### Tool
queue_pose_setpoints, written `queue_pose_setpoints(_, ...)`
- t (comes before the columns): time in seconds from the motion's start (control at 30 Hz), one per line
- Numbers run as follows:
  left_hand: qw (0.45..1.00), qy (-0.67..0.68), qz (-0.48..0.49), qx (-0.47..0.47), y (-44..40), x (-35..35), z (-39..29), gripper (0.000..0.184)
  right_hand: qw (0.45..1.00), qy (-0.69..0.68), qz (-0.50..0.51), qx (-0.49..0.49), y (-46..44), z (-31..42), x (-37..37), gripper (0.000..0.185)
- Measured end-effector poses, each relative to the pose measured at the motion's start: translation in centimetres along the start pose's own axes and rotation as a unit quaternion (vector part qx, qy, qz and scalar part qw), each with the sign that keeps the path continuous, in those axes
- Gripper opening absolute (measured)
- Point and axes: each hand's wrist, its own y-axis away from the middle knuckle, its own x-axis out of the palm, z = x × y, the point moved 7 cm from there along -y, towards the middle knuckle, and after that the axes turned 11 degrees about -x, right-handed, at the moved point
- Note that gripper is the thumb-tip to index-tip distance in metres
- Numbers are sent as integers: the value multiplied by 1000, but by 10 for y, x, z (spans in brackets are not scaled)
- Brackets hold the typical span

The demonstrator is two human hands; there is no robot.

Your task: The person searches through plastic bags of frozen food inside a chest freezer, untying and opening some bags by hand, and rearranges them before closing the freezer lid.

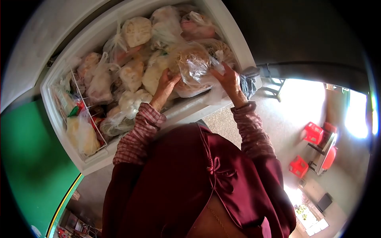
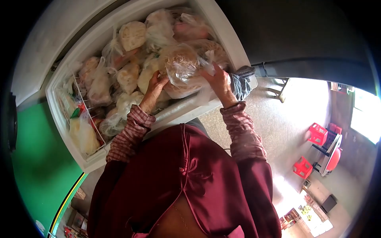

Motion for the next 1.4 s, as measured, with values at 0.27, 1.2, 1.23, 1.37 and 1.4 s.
queue_pose_setpoints(0.27,995,40,-10,-89,-1,-5,2,61,994,-71,-82,-2,-11,-20,3,37)
queue_pose_setpoints(1.2,994,49,-96,-12,0,-89,-52,39,920,280,-141,-236,-20,13,-77,22)
queue_pose_setpoints(1.23,993,41,-105,-32,1,-92,-44,38,938,218,-151,-224,-23,3,-77,20)
queue_pose_setpoints(1.37,987,36,-131,-85,16,-94,-18,32,963,-20,-187,-194,-30,-28,-62,20)
queue_pose_setpoints(1.4,985,41,-137,-93,19,-96,-14,29,963,-48,-185,-192,-25,-27,-57,22)
